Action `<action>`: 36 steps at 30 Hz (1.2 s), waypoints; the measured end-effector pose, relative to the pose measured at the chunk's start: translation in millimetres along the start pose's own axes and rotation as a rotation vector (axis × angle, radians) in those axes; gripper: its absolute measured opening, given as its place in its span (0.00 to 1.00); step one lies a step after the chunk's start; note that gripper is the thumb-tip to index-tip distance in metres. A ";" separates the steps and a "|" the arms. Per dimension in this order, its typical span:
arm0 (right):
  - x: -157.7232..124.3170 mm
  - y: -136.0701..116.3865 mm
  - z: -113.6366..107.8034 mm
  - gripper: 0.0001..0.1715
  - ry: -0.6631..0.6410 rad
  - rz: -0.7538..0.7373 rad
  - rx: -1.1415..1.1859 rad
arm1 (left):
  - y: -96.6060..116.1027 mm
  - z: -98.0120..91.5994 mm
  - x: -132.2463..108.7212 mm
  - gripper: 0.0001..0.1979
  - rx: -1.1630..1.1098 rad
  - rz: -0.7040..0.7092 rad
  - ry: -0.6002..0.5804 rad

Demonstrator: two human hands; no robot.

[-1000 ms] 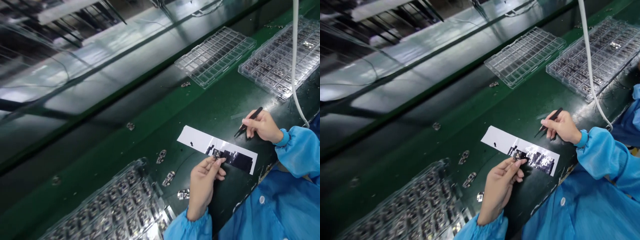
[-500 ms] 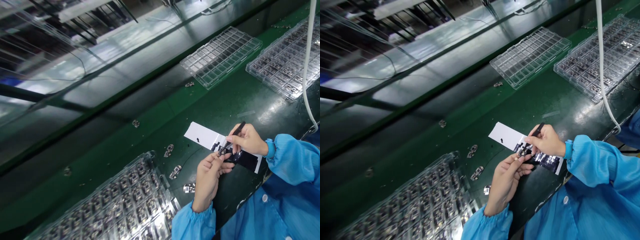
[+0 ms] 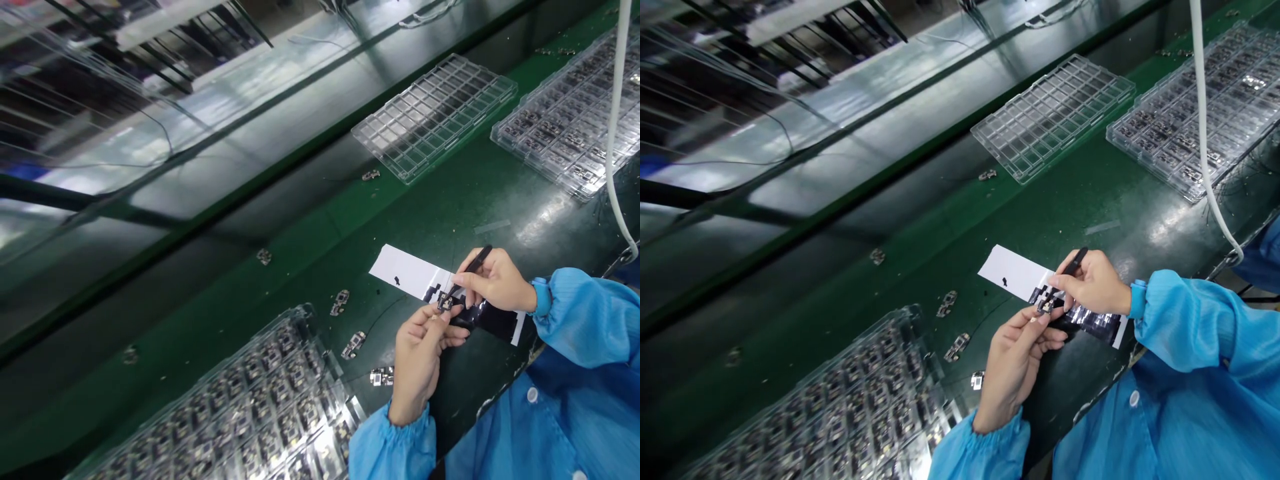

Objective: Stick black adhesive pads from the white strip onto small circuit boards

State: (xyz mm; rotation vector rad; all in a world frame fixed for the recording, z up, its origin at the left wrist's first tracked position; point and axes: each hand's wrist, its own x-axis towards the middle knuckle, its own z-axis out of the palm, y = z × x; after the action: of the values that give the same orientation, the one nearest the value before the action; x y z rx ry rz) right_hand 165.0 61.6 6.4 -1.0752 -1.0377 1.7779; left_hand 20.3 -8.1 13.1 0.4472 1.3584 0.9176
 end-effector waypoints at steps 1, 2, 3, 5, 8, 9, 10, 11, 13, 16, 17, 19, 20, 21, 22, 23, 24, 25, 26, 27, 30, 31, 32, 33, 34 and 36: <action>-0.7 -0.5 0.5 0.19 0.000 -0.001 0.008 | -0.3 0.0 -0.1 0.15 -0.002 0.007 0.003; -1.5 -1.1 0.9 0.19 0.001 0.000 0.013 | -0.7 -0.1 -0.2 0.15 -0.002 0.014 0.005; -2.2 -1.8 1.2 0.19 0.001 0.001 0.016 | -1.1 -0.2 -0.3 0.15 -0.001 0.022 0.006; -3.8 -3.0 1.6 0.19 -0.007 0.001 0.011 | -2.1 -0.6 -0.6 0.15 0.007 0.039 0.011; -6.1 -3.9 1.8 0.19 -0.010 -0.019 -0.006 | -3.7 -0.8 -1.1 0.15 0.021 0.066 0.022; -7.0 -3.9 1.8 0.18 -0.008 -0.035 -0.016 | -4.3 -0.7 -1.2 0.14 0.025 0.075 0.025; -7.9 -3.9 1.9 0.17 -0.006 -0.055 -0.030 | -4.9 -0.7 -1.3 0.14 0.029 0.084 0.027; -8.9 -3.8 1.9 0.16 -0.006 -0.080 -0.049 | -5.5 -0.6 -1.3 0.14 0.033 0.094 0.029; -10.8 -3.6 1.9 0.14 -0.007 -0.132 -0.094 | -6.5 -0.4 -1.3 0.13 0.038 0.113 0.035; -13.3 -3.2 1.5 0.11 -0.008 -0.202 -0.147 | -7.3 -0.2 -1.3 0.14 0.033 0.124 0.051; -14.0 -2.9 1.3 0.11 -0.008 -0.222 -0.159 | -7.3 -0.1 -1.4 0.14 0.026 0.121 0.055; -15.0 -2.2 1.0 0.10 -0.007 -0.262 -0.184 | -7.3 0.3 -1.4 0.14 0.009 0.111 0.063; -15.4 -1.8 0.9 0.09 -0.007 -0.283 -0.197 | -7.4 0.6 -1.3 0.14 -0.001 0.108 0.069; -15.9 -1.5 0.8 0.09 -0.006 -0.307 -0.212 | -7.6 1.1 -1.2 0.14 -0.010 0.109 0.079; -16.3 -1.3 0.8 0.08 -0.006 -0.335 -0.229 | -8.0 1.6 -1.0 0.14 -0.014 0.114 0.092; -16.9 -1.2 0.7 0.07 -0.005 -0.367 -0.249 | -8.7 2.1 -0.8 0.14 -0.012 0.124 0.108; -17.5 -1.3 0.6 0.06 -0.005 -0.404 -0.273 | -9.7 2.5 -0.5 0.14 -0.007 0.137 0.122; -18.1 -1.4 0.4 0.06 -0.004 -0.440 -0.301 | -10.9 2.7 0.0 0.13 0.002 0.151 0.133; -18.7 -1.5 0.2 0.05 -0.004 -0.477 -0.331 | -12.5 2.7 0.5 0.13 0.014 0.167 0.138; -19.3 -1.5 -0.2 0.05 -0.003 -0.512 -0.362 | -14.3 2.2 1.2 0.12 0.028 0.188 0.139; -20.8 0.0 -1.9 0.05 -0.008 -0.609 -0.453 | -21.1 -1.7 4.2 0.11 0.092 0.289 0.117; -21.2 0.9 -2.5 0.05 -0.008 -0.643 -0.482 | -23.7 -3.6 5.3 0.10 0.122 0.334 0.108; -21.4 1.7 -3.2 0.05 -0.006 -0.675 -0.513 | -26.2 -5.7 6.3 0.10 0.157 0.379 0.101; -21.5 2.3 -3.9 0.05 -0.003 -0.705 -0.544 | -28.5 -7.6 7.1 0.10 0.192 0.420 0.095; -21.5 2.5 -4.6 0.05 0.000 -0.732 -0.574 | -30.6 -9.2 7.8 0.11 0.224 0.453 0.094; -21.0 1.1 -6.4 0.05 0.006 -0.785 -0.620 | -33.6 -11.4 8.6 0.10 0.265 0.485 0.100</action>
State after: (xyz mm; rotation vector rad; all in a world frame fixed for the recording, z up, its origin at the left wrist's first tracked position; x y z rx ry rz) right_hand 177.5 43.7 9.1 -0.8236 -1.7669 0.8341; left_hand 19.1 -24.0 -19.7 0.9746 1.4995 1.1670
